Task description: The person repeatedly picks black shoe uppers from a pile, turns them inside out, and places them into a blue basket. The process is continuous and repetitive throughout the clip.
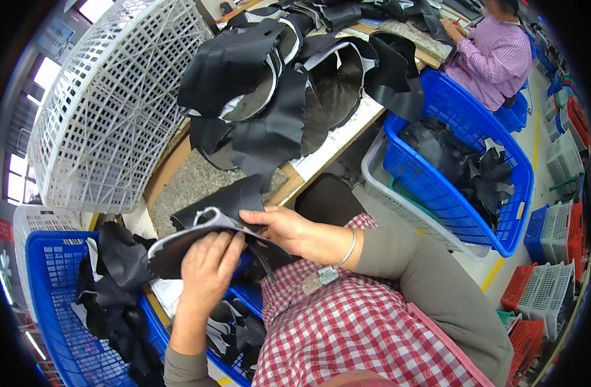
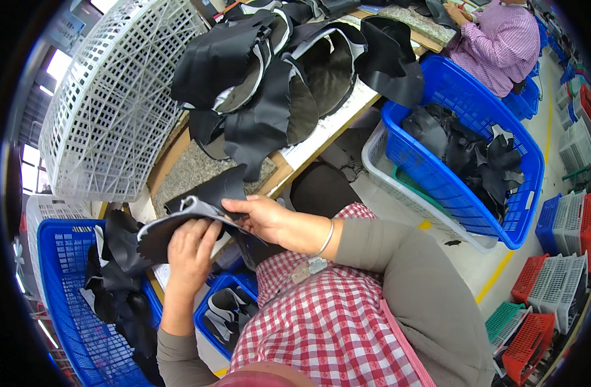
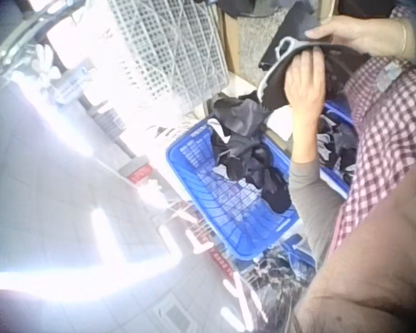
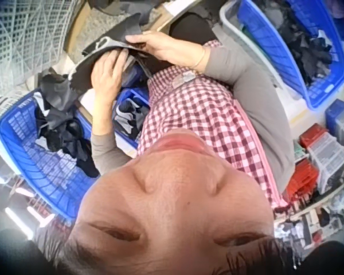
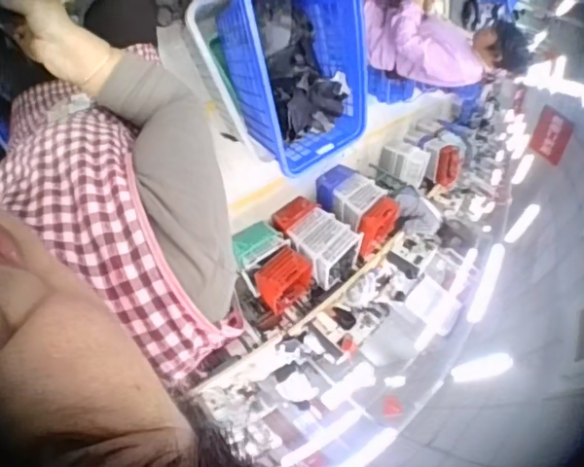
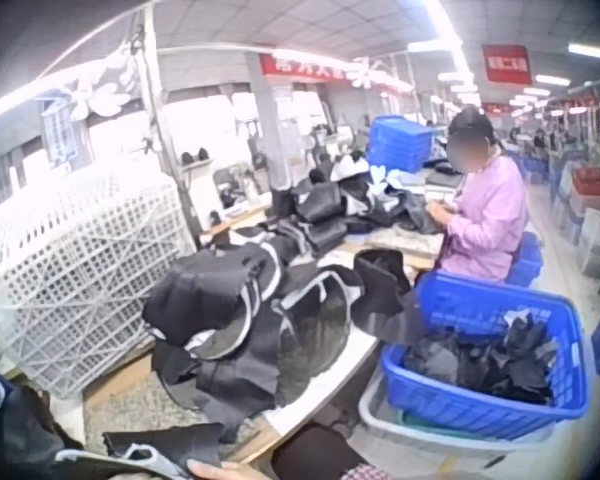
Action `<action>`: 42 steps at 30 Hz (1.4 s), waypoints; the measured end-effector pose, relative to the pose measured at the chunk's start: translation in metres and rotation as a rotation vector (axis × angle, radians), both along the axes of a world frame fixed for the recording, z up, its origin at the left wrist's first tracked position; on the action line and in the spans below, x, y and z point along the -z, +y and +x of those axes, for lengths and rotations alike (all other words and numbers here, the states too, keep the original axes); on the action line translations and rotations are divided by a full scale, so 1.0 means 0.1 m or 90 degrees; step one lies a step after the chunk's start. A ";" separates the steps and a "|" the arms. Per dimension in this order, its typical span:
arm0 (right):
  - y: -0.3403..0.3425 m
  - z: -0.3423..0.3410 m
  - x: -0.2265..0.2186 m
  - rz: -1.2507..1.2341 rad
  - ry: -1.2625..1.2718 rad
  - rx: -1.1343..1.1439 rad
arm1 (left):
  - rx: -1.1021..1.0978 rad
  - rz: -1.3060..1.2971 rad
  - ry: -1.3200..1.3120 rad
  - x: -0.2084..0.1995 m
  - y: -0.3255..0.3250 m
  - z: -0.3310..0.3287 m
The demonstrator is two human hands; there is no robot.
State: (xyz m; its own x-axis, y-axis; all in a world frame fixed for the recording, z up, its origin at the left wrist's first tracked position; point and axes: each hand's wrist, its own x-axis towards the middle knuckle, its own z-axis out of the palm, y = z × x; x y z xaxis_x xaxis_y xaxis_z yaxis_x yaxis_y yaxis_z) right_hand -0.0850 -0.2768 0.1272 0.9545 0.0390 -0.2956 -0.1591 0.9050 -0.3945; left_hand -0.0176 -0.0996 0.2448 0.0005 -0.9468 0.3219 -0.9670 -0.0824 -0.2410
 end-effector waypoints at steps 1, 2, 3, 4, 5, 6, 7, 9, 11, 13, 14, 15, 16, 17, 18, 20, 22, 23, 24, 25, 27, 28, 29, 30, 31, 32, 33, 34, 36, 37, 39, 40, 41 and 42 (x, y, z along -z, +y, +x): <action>0.01 -0.01 -0.01 0.028 -0.007 -0.009 | 0.010 -0.017 -0.011 0.04 -0.04 0.00; 0.03 -0.03 0.00 0.063 -0.005 -0.015 | 0.007 -0.041 -0.024 0.08 -0.08 -0.01; 0.03 -0.04 0.01 0.037 0.001 -0.028 | -0.017 -0.061 0.009 0.12 -0.11 -0.01; 0.04 -0.05 0.03 0.052 0.007 -0.053 | -0.022 -0.088 0.041 0.15 -0.13 -0.01; 0.04 -0.04 0.07 0.051 0.007 -0.045 | -0.039 -0.117 0.056 0.19 -0.15 0.00; 0.05 -0.04 0.11 0.070 -0.035 -0.047 | -0.065 -0.107 0.080 0.21 -0.15 0.01; 0.05 -0.03 0.16 0.052 0.013 -0.045 | -0.053 -0.117 0.065 0.24 -0.16 0.01; 0.04 0.00 0.26 0.050 -0.042 -0.049 | -0.030 -0.134 0.050 0.28 -0.16 0.01; 0.05 0.03 0.34 0.107 0.003 -0.023 | -0.041 -0.093 0.060 0.33 -0.13 -0.03; 0.06 0.00 0.42 0.191 0.024 -0.008 | -0.004 -0.029 0.058 0.41 -0.09 -0.08; 0.07 -0.03 0.45 0.240 0.090 -0.006 | 0.006 0.003 0.067 0.46 -0.06 -0.12; 0.07 -0.06 0.47 0.224 0.099 -0.028 | -0.015 0.050 0.086 0.50 -0.02 -0.14; 0.07 -0.09 0.48 0.165 0.044 -0.034 | 0.006 0.058 0.091 0.54 0.02 -0.16; 0.06 -0.12 0.48 0.106 0.025 -0.044 | -0.009 0.074 0.084 0.58 0.06 -0.18; 0.05 -0.13 0.47 0.049 0.025 -0.055 | -0.041 0.094 0.113 0.61 0.10 -0.19; 0.03 -0.13 0.42 0.031 0.012 -0.014 | -0.076 0.130 0.087 0.68 0.15 -0.20; 0.00 -0.12 0.37 -0.036 0.001 0.011 | -0.091 0.178 0.008 0.78 0.14 -0.21; -0.03 -0.11 0.35 -0.095 0.045 0.012 | -0.114 0.207 0.016 0.84 0.11 -0.22; -0.05 -0.09 0.33 -0.143 0.053 0.009 | -0.124 0.250 -0.063 0.90 0.08 -0.23; -0.07 -0.07 0.32 -0.189 0.063 0.007 | -0.144 0.289 -0.088 0.95 0.04 -0.24; -0.12 -0.03 0.27 -0.237 0.076 0.011 | -0.164 0.328 -0.176 1.01 -0.06 -0.25; -0.13 -0.01 0.23 -0.263 0.106 -0.002 | -0.173 0.339 -0.222 1.01 -0.09 -0.26; -0.13 0.04 0.16 -0.285 0.136 -0.002 | -0.182 0.406 -0.276 0.99 -0.12 -0.27; -0.14 0.06 0.08 -0.249 0.133 -0.013 | -0.212 0.285 -0.174 0.95 -0.14 -0.29; -0.11 0.10 -0.03 -0.192 0.032 0.016 | -0.240 0.228 -0.078 0.89 -0.15 -0.32; -0.08 0.12 -0.15 -0.158 0.040 0.024 | -0.271 0.189 0.029 0.82 -0.17 -0.34; -0.07 0.08 -0.27 -0.156 -0.020 0.035 | -0.252 0.081 0.013 0.74 -0.15 -0.40; -0.05 0.04 -0.39 -0.163 -0.041 0.045 | -0.252 0.068 0.035 0.67 -0.15 -0.43; 0.00 -0.06 -0.66 -0.242 -0.170 0.080 | -0.227 -0.133 0.037 0.59 -0.14 -0.52; 0.03 -0.09 -0.77 -0.280 -0.201 0.088 | -0.233 -0.193 0.229 0.58 -0.15 -0.54; 0.02 -0.10 -0.88 -0.328 -0.291 0.082 | -0.234 -0.254 0.291 0.62 -0.17 -0.54; 0.02 -0.09 -0.88 -0.368 -0.230 0.077 | -0.232 -0.309 0.302 0.66 -0.17 -0.53; 0.00 -0.06 -0.85 -0.384 -0.216 0.089 | -0.227 -0.297 0.367 0.69 -0.16 -0.49; -0.02 -0.01 -0.79 -0.397 -0.201 0.100 | -0.297 -0.231 0.513 0.71 -0.13 -0.45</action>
